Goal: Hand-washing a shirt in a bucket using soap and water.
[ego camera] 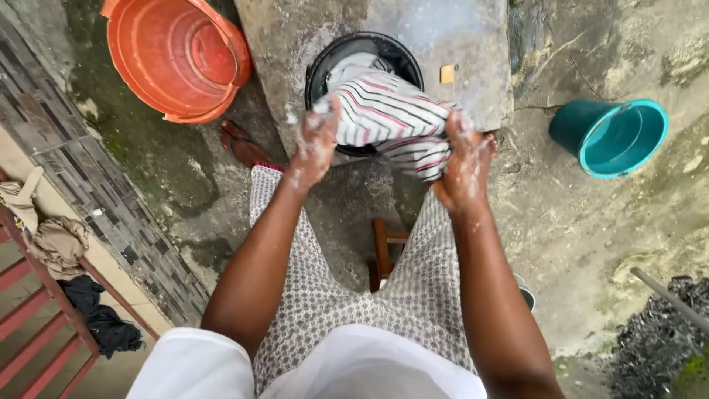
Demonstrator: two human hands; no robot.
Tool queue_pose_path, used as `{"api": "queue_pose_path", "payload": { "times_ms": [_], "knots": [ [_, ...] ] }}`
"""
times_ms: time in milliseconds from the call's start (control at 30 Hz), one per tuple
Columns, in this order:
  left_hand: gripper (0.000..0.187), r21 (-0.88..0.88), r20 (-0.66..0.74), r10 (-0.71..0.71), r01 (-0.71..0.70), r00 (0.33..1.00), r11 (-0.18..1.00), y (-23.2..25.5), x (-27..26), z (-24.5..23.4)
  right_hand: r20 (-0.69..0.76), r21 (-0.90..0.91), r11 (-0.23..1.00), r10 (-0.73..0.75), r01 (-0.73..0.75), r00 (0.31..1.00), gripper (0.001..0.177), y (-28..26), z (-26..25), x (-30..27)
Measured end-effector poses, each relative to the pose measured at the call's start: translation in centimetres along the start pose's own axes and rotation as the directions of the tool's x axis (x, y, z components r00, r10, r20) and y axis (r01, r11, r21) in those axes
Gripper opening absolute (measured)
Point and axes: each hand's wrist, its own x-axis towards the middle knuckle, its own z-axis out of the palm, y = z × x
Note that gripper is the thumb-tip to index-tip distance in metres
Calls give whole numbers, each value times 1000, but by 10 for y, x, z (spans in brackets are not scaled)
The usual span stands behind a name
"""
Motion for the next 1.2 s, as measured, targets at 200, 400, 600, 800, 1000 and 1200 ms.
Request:
{"api": "queue_pose_path", "payload": {
  "times_ms": [200,400,600,800,1000,1200],
  "knots": [
    [59,-376,-80,18,-47,997,925,-10,0,-13,657,-714,-319,-612,623,440,18,-22,22,7],
    [75,-399,-88,-321,262,943,879,-15,21,31,188,-633,707,-256,317,948,60,79,11,48],
    [115,-764,452,605,-66,655,642,-61,23,51,-44,-988,149,-5,-43,999,91,61,72,50],
    [79,-455,-53,-275,222,960,862,-57,34,25,550,-834,-404,-536,377,641,74,118,33,70],
    [69,-131,-322,-346,320,881,938,-38,7,29,249,-948,156,-184,278,951,46,96,52,51],
    [57,-82,504,-186,-167,844,-983,1,-32,27,84,-974,186,-231,128,969,43,52,34,58]
  ]
}}
